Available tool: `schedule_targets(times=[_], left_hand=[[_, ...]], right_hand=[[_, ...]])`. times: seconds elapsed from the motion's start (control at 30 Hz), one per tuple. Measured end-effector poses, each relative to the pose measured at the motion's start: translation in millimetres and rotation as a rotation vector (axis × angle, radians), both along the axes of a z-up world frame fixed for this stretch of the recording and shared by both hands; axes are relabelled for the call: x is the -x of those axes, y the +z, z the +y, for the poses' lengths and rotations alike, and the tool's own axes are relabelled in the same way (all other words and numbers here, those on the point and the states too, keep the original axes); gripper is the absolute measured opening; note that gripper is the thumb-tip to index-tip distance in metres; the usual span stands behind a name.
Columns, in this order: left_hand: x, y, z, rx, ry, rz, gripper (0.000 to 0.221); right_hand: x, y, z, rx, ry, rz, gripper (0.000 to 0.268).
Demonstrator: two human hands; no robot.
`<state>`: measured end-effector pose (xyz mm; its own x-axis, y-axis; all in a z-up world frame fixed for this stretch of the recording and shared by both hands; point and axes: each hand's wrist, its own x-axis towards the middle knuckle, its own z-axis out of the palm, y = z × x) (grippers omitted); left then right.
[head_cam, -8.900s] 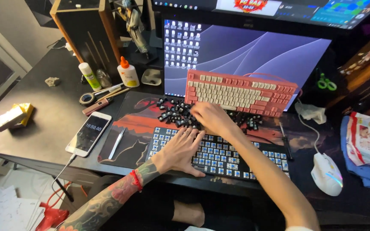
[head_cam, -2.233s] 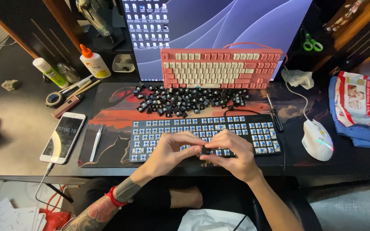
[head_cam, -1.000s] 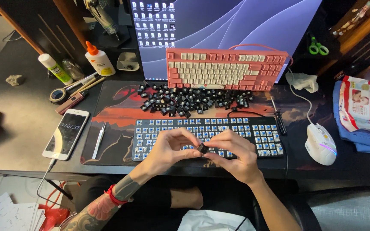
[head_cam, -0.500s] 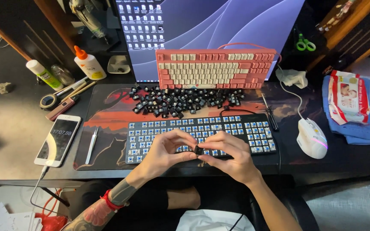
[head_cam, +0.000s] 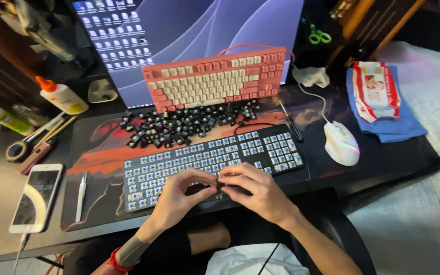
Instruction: The person is manually assembling a mechanical keyboard by inserting individual switches into the plate and PCB.
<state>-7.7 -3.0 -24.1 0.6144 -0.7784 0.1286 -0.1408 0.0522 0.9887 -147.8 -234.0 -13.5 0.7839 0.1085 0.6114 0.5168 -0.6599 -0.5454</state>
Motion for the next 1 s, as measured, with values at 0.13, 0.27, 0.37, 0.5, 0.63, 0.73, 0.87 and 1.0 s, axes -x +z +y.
schedule_targets(times=[0.13,0.27,0.37,0.5,0.63,0.73,0.87,1.0], left_hand=[[1,10,-2,-0.058,-0.027,-0.016,0.035],[-4,13,3,-0.077,0.007,-0.055,0.032],[-3,11,1,-0.021,0.082,-0.069,0.034],[-2,9,1,-0.024,0.087,-0.068,0.031],[-4,8,4,-0.021,0.093,-0.083,0.029],[-7,7,5,-0.016,0.1,-0.086,0.029],[-9,12,7,-0.019,0.111,-0.096,0.029],[-11,9,9,-0.026,0.125,-0.09,0.028]], right_hand=[[4,2,-36,0.025,-0.079,0.063,0.031],[6,12,-57,-0.028,-0.156,0.046,0.044],[5,16,-49,-0.057,-0.254,-0.001,0.051],[8,19,-47,-0.019,-0.252,-0.018,0.052],[8,25,-45,0.027,-0.238,-0.043,0.054],[8,27,-45,0.048,-0.224,-0.062,0.053],[7,27,-47,0.108,-0.245,-0.068,0.049],[6,23,-63,0.147,-0.242,-0.068,0.042]])
